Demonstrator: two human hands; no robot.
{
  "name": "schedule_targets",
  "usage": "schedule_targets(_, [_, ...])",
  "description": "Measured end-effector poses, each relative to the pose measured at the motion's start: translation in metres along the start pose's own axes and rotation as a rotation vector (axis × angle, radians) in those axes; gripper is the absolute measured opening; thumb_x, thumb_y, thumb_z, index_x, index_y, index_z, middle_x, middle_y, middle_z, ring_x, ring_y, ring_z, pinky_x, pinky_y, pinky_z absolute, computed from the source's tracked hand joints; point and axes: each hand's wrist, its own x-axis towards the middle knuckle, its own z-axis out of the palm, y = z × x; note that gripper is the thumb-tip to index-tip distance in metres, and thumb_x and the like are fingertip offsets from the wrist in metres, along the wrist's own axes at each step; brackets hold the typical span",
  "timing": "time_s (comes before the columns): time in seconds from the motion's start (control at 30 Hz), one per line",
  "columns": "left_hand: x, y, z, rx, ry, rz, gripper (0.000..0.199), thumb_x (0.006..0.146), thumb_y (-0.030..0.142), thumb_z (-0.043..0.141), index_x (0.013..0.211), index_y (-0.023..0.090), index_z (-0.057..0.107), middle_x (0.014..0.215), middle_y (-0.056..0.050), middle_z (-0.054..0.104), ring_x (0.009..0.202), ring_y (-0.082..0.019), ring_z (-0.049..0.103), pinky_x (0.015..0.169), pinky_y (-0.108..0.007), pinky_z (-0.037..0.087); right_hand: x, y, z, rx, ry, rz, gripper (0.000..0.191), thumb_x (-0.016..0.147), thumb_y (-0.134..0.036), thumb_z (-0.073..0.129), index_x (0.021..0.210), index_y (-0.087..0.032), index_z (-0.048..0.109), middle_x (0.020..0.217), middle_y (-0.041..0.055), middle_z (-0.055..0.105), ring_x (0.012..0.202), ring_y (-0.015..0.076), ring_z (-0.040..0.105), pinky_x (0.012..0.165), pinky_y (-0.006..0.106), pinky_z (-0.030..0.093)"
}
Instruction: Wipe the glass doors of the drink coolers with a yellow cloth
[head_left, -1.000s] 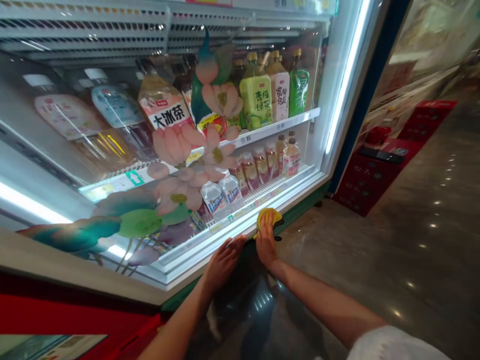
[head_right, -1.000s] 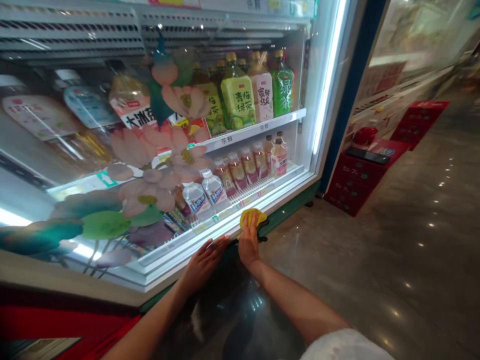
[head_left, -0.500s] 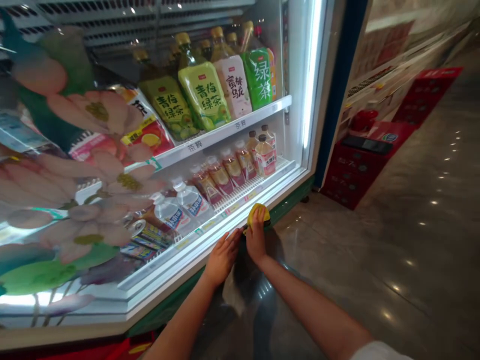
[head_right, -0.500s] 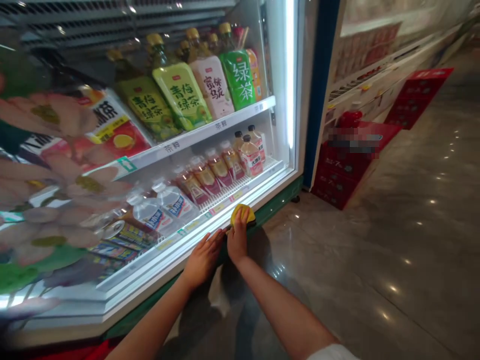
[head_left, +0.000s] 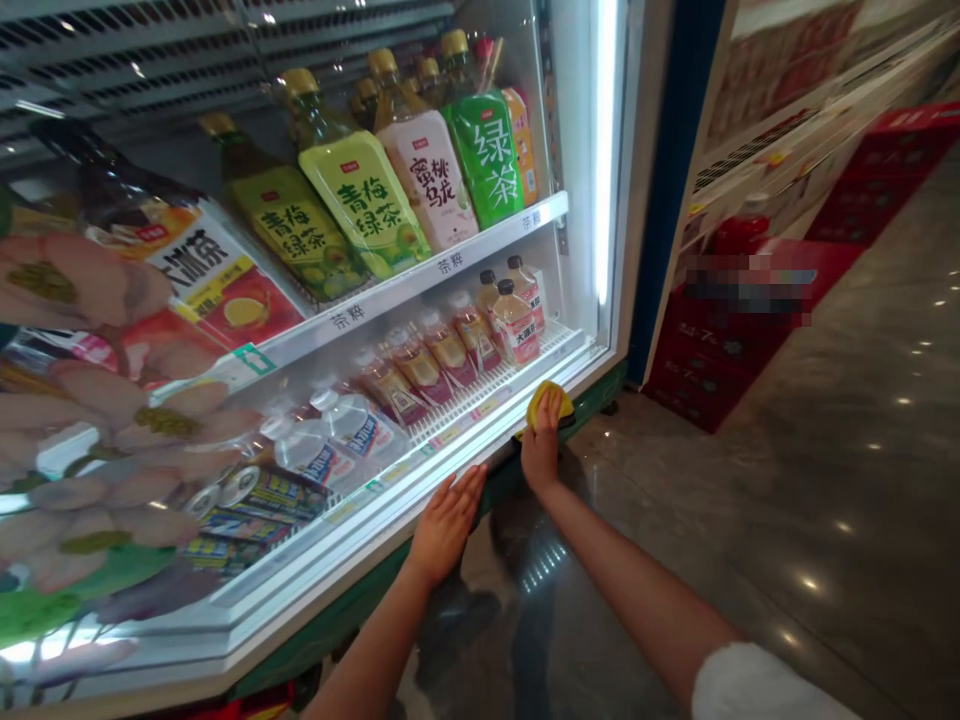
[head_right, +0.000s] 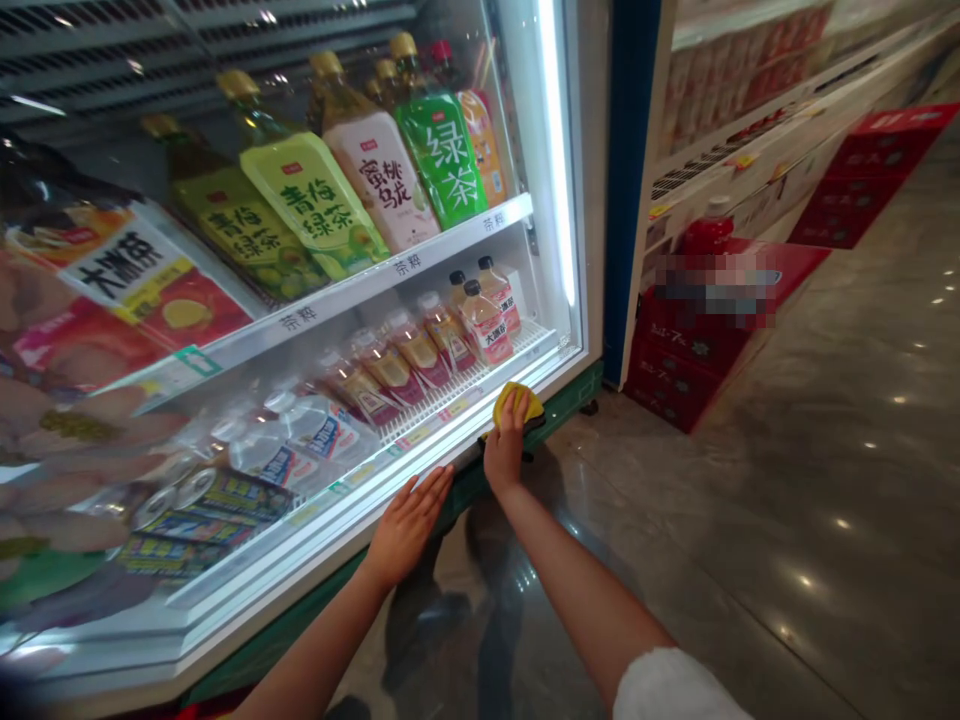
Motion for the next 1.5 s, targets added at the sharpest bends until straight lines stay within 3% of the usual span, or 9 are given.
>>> schedule_targets(0.1, [0.001, 0.0, -0.001, -0.008, 0.031, 0.013, 0.067, 0.096, 0.01, 0.038, 0.162, 0.012, 0.027, 0.168, -0.005, 0.029, 0.157, -0.016, 0.021, 0.132, -0.038, 0.021, 0.02, 0.006, -0.009, -0.029, 0.063, 0.068, 0.088, 0.085, -0.007, 0.033, 0.167, -0.023, 0.007, 0.175, 0.0022, -0.006, 0.161, 0.0237, -0.001, 0.13, 0.055, 0.012])
schedule_targets(0.27, [0.019, 0.002, 0.004, -0.068, 0.111, 0.046, 0.069, 0.096, 0.008, 0.037, 0.164, 0.015, 0.022, 0.166, -0.005, 0.034, 0.156, -0.016, 0.025, 0.131, -0.037, 0.026, 0.014, 0.01, -0.001, -0.031, 0.002, 0.056, 0.087, 0.084, -0.007, 0.034, 0.166, -0.02, 0.011, 0.175, 0.0036, -0.005, 0.161, 0.0224, 0.001, 0.131, 0.052, 0.015])
schedule_targets(0.47, [0.061, 0.006, 0.009, -0.1, 0.126, 0.107, 0.064, 0.098, 0.007, 0.036, 0.161, 0.013, 0.029, 0.165, -0.005, 0.035, 0.156, -0.016, 0.026, 0.13, -0.036, 0.028, 0.068, 0.032, -0.027, -0.017, 0.089, 0.079, 0.094, 0.078, -0.003, 0.035, 0.167, -0.018, 0.008, 0.175, 0.0061, 0.0, 0.161, 0.0211, -0.001, 0.131, 0.052, 0.012])
schedule_targets(0.67, [0.105, 0.007, 0.009, -0.107, 0.151, 0.142, 0.063, 0.095, 0.002, 0.034, 0.158, 0.011, 0.037, 0.165, -0.006, 0.038, 0.156, -0.018, 0.027, 0.131, -0.04, 0.027, 0.093, 0.036, -0.041, -0.007, 0.059, 0.047, 0.094, 0.074, -0.003, 0.041, 0.165, -0.019, 0.022, 0.174, 0.0067, 0.016, 0.161, 0.0225, 0.008, 0.131, 0.052, 0.013])
schedule_targets(0.83, [0.145, 0.002, 0.002, -0.122, 0.191, 0.168, 0.062, 0.096, 0.003, 0.035, 0.157, 0.012, 0.038, 0.163, -0.006, 0.042, 0.155, -0.018, 0.03, 0.132, -0.042, 0.023, 0.138, 0.043, -0.063, -0.001, 0.103, 0.041, 0.096, 0.074, -0.004, 0.042, 0.166, -0.019, 0.016, 0.175, 0.0062, 0.011, 0.161, 0.0243, 0.006, 0.131, 0.054, 0.012])
schedule_targets(0.93, [0.162, 0.001, 0.002, -0.108, 0.22, 0.185, 0.059, 0.099, 0.008, 0.039, 0.158, 0.014, 0.039, 0.16, -0.006, 0.046, 0.153, -0.018, 0.035, 0.132, -0.04, 0.025, 0.143, 0.052, -0.068, -0.002, 0.119, 0.054, 0.097, 0.073, -0.005, 0.044, 0.166, -0.017, 0.018, 0.173, 0.0084, 0.016, 0.161, 0.0238, 0.008, 0.131, 0.052, 0.013])
schedule_targets(1.07, [0.175, 0.001, 0.001, -0.053, 0.22, 0.219, 0.054, 0.101, 0.012, 0.04, 0.155, 0.017, 0.045, 0.162, -0.004, 0.044, 0.153, -0.017, 0.034, 0.131, -0.039, 0.026, 0.149, 0.061, -0.067, 0.003, 0.129, 0.043, 0.094, 0.072, -0.005, 0.044, 0.163, -0.02, 0.029, 0.17, 0.0073, 0.029, 0.16, 0.0208, 0.017, 0.13, 0.049, 0.018])
schedule_targets(1.3, [0.189, -0.002, -0.002, 0.033, 0.199, 0.252, 0.052, 0.101, 0.015, 0.04, 0.152, 0.015, 0.048, 0.163, -0.006, 0.041, 0.154, -0.018, 0.032, 0.132, -0.041, 0.022, 0.186, 0.083, -0.085, 0.019, 0.226, 0.072, 0.087, 0.072, -0.008, 0.043, 0.159, -0.019, 0.038, 0.17, 0.0083, 0.028, 0.159, 0.0224, 0.021, 0.129, 0.05, 0.022])
schedule_targets(1.5, [0.189, -0.004, -0.001, 0.026, 0.17, 0.252, 0.057, 0.098, 0.015, 0.043, 0.155, 0.019, 0.044, 0.164, -0.006, 0.039, 0.155, -0.02, 0.029, 0.133, -0.045, 0.021, 0.209, 0.082, -0.091, 0.05, 0.29, 0.106, 0.086, 0.077, -0.007, 0.038, 0.162, -0.02, 0.031, 0.166, 0.0079, 0.037, 0.156, 0.0183, 0.028, 0.129, 0.047, 0.021])
